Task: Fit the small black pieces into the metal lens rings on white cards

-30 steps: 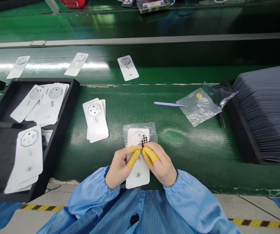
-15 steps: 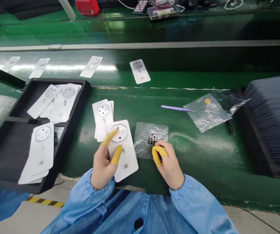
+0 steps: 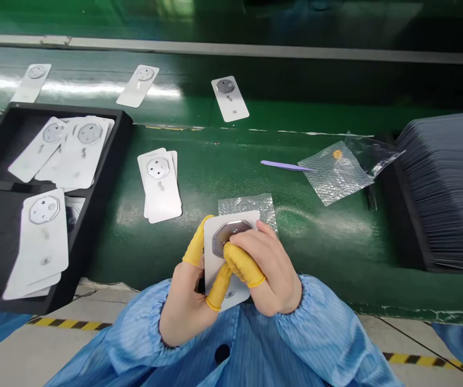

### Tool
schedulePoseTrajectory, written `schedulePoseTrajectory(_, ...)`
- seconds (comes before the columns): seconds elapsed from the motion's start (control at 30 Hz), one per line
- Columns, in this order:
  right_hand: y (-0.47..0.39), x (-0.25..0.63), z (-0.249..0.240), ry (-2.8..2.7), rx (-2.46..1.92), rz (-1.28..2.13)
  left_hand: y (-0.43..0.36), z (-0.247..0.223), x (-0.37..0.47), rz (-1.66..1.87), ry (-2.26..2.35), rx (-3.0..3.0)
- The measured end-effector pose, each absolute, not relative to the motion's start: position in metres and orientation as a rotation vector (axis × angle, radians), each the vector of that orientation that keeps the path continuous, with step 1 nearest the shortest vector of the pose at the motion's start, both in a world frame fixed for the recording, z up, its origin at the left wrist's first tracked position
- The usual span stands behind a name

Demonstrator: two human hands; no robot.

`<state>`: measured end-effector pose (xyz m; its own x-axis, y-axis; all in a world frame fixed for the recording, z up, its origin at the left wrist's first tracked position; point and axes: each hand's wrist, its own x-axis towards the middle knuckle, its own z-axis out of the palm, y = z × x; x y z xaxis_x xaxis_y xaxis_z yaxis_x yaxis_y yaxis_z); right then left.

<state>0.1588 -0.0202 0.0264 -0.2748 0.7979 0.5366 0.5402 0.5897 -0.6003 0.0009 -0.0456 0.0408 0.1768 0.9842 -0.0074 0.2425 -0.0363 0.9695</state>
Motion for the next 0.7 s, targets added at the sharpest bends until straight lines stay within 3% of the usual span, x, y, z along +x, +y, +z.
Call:
schedulePoseTrajectory(0.37,-0.022,0.1646,0.0267,-2.163,-0.95,0.09,-0.0439,0.0416,0.0039,0.98,1.178,1.519)
schedulePoseTrajectory(0.7,-0.0246,0.1626,0.0283,-2.136,-0.957,0.057,-0.0421,0.0416,0.0059,0.969,1.164,1.507)
